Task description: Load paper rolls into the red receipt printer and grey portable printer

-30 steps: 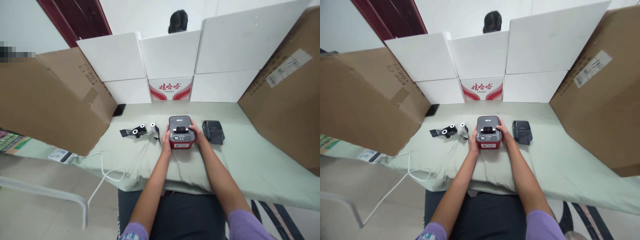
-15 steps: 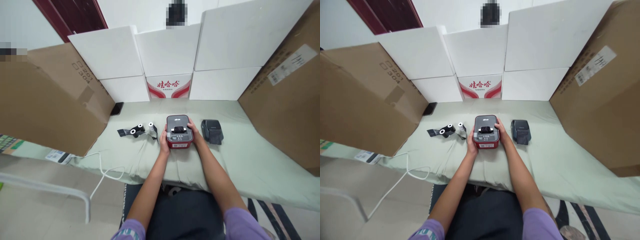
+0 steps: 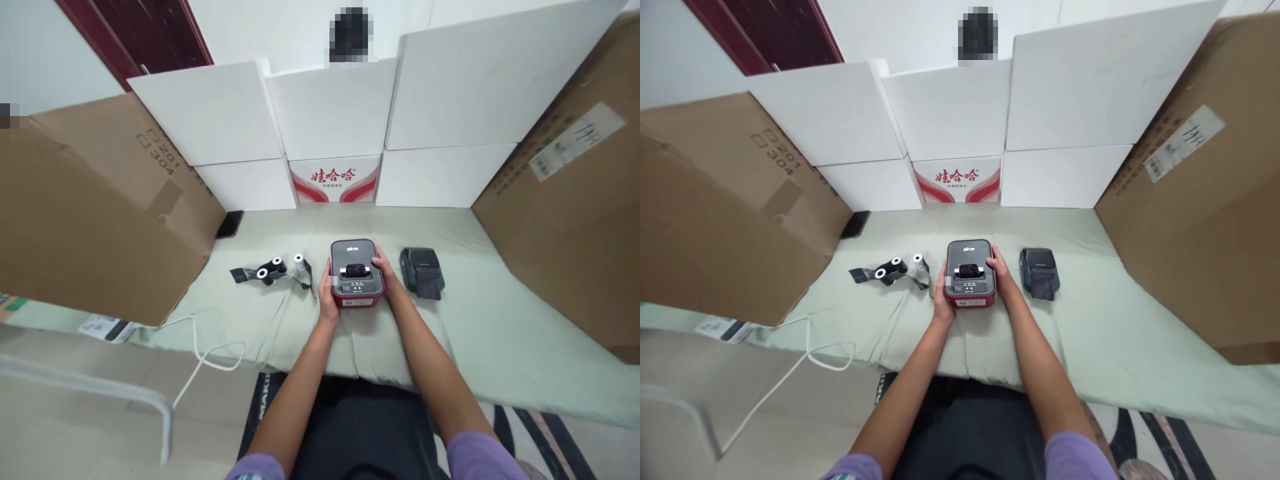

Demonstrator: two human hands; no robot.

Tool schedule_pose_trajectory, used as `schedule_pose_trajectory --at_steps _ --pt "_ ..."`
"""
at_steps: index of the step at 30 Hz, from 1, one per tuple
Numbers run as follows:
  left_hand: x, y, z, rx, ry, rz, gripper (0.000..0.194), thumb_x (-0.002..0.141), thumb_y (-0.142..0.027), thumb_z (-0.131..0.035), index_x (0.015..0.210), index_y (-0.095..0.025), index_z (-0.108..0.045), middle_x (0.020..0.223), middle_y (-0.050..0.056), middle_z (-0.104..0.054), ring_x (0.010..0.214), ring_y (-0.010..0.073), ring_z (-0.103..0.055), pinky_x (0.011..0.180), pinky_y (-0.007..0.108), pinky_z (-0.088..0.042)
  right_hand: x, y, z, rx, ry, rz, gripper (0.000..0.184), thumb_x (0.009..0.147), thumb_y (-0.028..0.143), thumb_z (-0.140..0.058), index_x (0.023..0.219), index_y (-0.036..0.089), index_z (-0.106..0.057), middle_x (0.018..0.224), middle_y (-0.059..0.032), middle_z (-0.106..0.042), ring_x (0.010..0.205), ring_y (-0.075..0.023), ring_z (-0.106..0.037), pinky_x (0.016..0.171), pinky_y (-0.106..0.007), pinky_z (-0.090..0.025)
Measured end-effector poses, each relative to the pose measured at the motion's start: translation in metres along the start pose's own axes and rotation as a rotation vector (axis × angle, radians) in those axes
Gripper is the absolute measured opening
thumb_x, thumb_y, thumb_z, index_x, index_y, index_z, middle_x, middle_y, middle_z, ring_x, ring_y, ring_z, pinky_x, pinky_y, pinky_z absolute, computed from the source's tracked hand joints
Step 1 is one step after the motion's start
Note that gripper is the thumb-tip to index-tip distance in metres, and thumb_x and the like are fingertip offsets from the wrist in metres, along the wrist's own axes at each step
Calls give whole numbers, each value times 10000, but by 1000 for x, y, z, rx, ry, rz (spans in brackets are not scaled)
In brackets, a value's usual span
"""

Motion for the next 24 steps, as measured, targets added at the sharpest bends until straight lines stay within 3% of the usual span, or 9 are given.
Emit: schedule_pose_trajectory --at_steps 10,17,24 --pt "1 -4 0 -12 34 -10 526 890 -470 -617 1362 -250 -694 1509 10 -617 1513 241 -451 1277 332 -318 -3 4 -3 5 -7 -14 497 727 514 -648 1175 297 -646 1197 -38 -715 1221 -328 -614 1115 -477 -455" --pt "1 -10 0 -38 37 98 627 753 -380 -722 1371 -281 -684 1506 -11 -616 1542 264 -401 1287 350 -301 -5 5 -4 8 -38 -28 487 719 488 -654 1163 286 -654 1206 -42 -723 1230 -337 -613 1118 -484 -457" --pt "6 -6 4 57 47 0 651 781 -422 -668 1397 -210 -671 1509 45 -616 1485 308 -481 1268 388 -338 -2 3 -2 8 -25 -27 519 714 489 -674 1183 268 -651 1216 -44 -728 1221 -335 -626 1102 -476 -470"
Point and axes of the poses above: each hand's wrist, its own x-axis towards the middle knuckle, its own z-axis out of the back of the hand, y = z × x, the point moved 3 cm from there along x, towards the middle knuckle
